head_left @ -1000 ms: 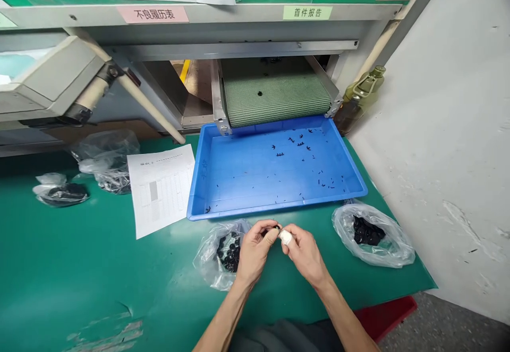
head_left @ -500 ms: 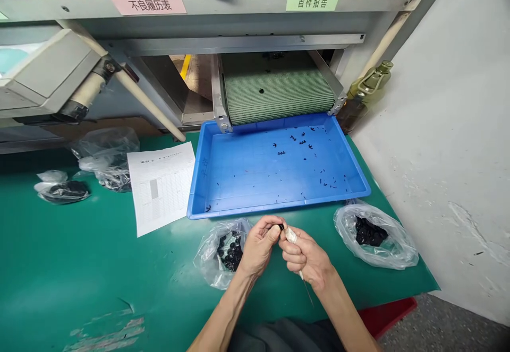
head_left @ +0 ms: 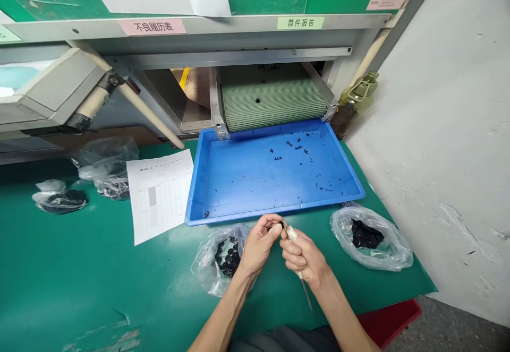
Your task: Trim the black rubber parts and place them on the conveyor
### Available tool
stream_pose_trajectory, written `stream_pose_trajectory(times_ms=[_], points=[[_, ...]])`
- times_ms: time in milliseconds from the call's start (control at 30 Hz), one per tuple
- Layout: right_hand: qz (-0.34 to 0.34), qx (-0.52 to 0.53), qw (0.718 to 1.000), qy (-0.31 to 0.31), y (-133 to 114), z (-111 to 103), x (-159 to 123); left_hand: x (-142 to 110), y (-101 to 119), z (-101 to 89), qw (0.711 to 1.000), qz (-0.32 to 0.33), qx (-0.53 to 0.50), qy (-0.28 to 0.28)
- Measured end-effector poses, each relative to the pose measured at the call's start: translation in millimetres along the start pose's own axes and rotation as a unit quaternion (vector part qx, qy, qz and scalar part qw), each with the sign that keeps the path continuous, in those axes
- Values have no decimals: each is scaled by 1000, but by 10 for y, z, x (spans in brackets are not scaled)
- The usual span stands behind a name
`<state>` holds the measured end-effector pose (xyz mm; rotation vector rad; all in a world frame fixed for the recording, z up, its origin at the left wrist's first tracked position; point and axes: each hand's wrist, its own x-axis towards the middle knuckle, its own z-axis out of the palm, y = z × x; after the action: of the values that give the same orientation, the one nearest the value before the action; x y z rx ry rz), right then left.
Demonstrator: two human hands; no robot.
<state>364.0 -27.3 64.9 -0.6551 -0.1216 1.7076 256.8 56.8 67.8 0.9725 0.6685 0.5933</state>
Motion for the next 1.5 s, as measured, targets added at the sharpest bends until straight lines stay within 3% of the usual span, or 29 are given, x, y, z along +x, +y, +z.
stream_pose_trajectory(times_ms=[67,133,267,333,533,700,767,833,967,1033,1100,1367,1500], points=[[-25,-98,994,37,-42,17,-59,-8,-21,-6,1000,2,9,26],[-60,-216,970,90,-96,41,-118,-18,-39,-14,999,-4,2,45],[-150,-392,886,196,-178,115,-164,-32,-52,-16,998,-10,-15,56],[-193,-465,836,219,-181,160,-151,-38,-53,-6,998,-10,-20,60],[-319,-581,718,212,-71,221,-121,-75,-30,49,993,-16,-59,100],[-377,-651,634,181,46,167,-124,-85,-17,77,984,-46,-143,95],[-381,-671,614,168,66,157,-116,-79,-24,66,980,-52,-166,94],[-377,-665,624,164,60,157,-105,-76,-25,52,979,-52,-175,95],[-349,-573,724,160,3,163,-94,-87,-1,61,980,-50,-167,93],[-347,-530,756,164,-14,160,-101,-96,7,89,981,-47,-164,92],[-356,-511,762,176,-14,157,-115,-102,6,117,981,-44,-162,94],[-364,-543,739,164,33,154,-130,-116,-4,76,985,-45,-135,96],[-338,-489,784,179,76,147,-112,-129,-4,100,984,-45,-145,97]])
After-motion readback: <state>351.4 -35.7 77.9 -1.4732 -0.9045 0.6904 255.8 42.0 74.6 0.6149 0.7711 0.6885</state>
